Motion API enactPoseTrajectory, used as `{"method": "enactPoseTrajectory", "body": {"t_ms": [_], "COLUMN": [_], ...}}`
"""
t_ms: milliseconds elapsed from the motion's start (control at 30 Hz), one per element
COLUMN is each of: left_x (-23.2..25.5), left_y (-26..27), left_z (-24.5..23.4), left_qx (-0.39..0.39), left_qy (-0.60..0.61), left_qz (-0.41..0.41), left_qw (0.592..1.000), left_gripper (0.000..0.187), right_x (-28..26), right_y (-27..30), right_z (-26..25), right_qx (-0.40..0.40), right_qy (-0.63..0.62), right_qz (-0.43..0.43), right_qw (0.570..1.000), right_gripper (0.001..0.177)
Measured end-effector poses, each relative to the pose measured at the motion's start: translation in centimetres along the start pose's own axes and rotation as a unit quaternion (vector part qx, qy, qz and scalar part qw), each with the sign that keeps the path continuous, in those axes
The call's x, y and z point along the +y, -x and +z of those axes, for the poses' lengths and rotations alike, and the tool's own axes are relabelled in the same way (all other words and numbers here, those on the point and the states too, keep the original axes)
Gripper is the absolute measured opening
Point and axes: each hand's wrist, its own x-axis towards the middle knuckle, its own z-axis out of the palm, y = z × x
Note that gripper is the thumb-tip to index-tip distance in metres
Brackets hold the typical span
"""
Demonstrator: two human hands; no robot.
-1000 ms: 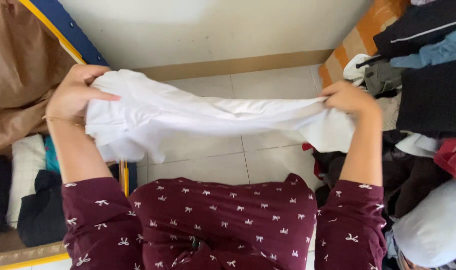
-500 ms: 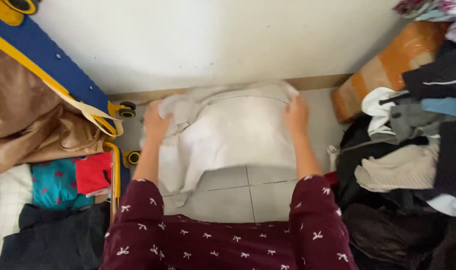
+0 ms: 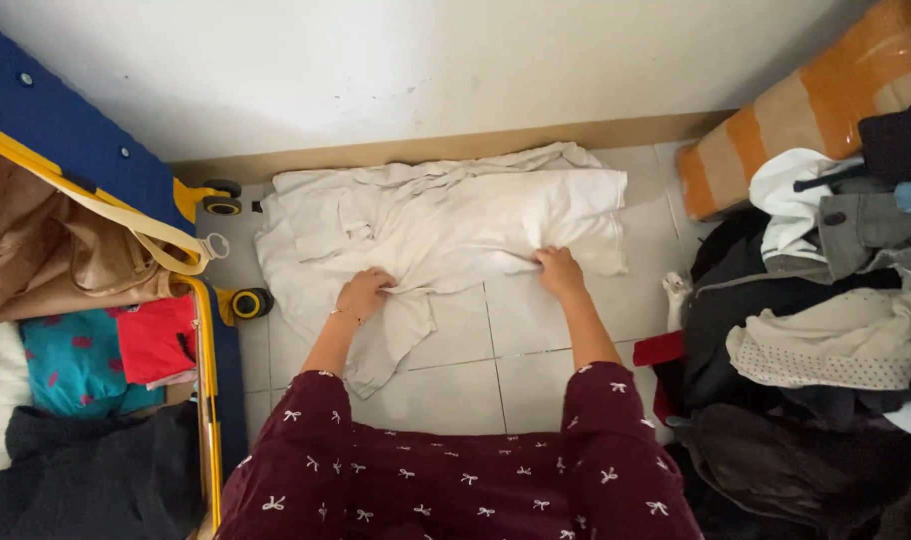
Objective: The person folds a white t-shirt and a black t-shirt on the floor, then places the folded black t-shirt into an open suitcase. The person handles the shirts by hand, smoothing and folding them into compact rectangles.
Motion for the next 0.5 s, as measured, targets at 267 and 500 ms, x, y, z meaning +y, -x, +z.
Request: {"method": "enactPoseTrajectory", "body": {"t_ms": [267, 500], "left_x": [8.4, 6.2], "left_y": [3.9, 3.6], "left_z": [-4.6, -1.3], "left_qx": [-0.407, -0.545], "left_qy": [-0.062, 0.048], "left_qz": [-0.173, -0.187], "left_qw": [0.895, 0.816], "left_gripper": [0.03, 0.043], "right_x": [5.8, 5.3], "right_y": [5.4, 6.9], "right_z": [0.0, 0.4], "right_qx": [-0.335, -0.178], "right_qy": [-0.027, 0.011], "right_qz": [0.01, -0.04], "right_qw": [0.942, 0.983], "right_gripper": [0.032, 0.026]}}
